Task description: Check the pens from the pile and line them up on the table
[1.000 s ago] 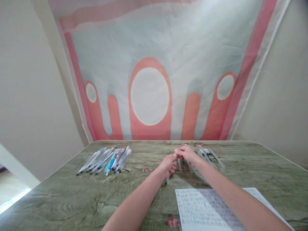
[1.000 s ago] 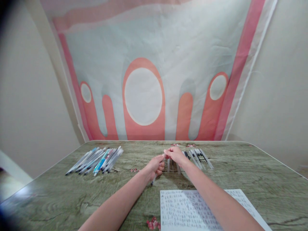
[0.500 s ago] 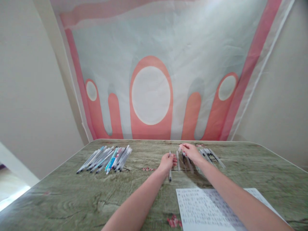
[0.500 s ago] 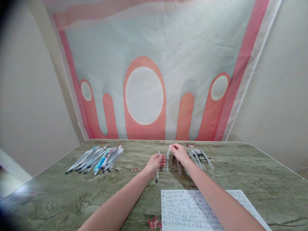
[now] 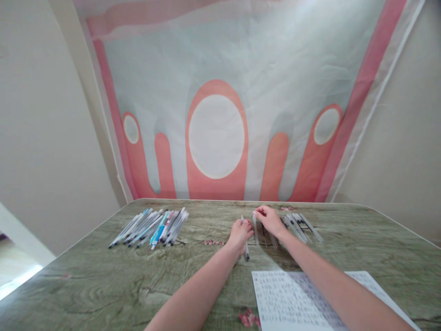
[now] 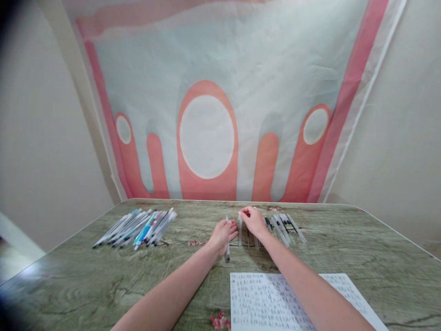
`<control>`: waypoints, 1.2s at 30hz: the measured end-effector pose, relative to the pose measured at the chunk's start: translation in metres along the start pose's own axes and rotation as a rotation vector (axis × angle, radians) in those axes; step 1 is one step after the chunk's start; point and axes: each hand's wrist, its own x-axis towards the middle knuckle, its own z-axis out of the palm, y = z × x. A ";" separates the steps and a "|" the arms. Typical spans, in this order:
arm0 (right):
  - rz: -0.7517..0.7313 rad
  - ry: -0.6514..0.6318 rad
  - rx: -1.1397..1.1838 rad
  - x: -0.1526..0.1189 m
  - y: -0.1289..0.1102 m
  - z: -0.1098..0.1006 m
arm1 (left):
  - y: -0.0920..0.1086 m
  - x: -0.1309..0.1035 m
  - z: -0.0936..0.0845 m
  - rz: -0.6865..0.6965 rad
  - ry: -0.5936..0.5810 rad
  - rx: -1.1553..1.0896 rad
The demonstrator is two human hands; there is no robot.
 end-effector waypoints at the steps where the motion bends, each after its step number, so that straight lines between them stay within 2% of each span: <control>1: -0.003 -0.006 -0.014 -0.001 -0.001 0.000 | 0.001 -0.001 0.000 -0.009 0.001 -0.008; 5: -0.031 -0.021 -0.069 -0.003 -0.005 0.002 | 0.004 -0.001 0.001 -0.023 0.022 -0.029; 9: -0.054 -0.066 -0.131 -0.006 -0.007 0.004 | 0.003 0.002 0.001 0.018 0.068 -0.029; 13: -0.084 -0.093 -0.256 -0.007 -0.005 0.005 | 0.000 0.004 0.002 0.040 0.027 -0.065; 17: -0.153 -0.057 -0.357 -0.006 -0.003 0.001 | 0.001 0.003 0.002 0.035 -0.006 -0.088; 22: -0.219 -0.108 -0.333 -0.004 -0.001 -0.006 | 0.003 0.003 -0.002 0.027 -0.026 -0.109; 28: -0.168 -0.200 -0.286 -0.006 -0.001 -0.004 | 0.000 0.008 -0.005 0.011 -0.011 -0.124; 36: -0.115 -0.161 -0.310 -0.005 0.003 -0.004 | 0.001 0.008 -0.005 -0.001 -0.019 -0.104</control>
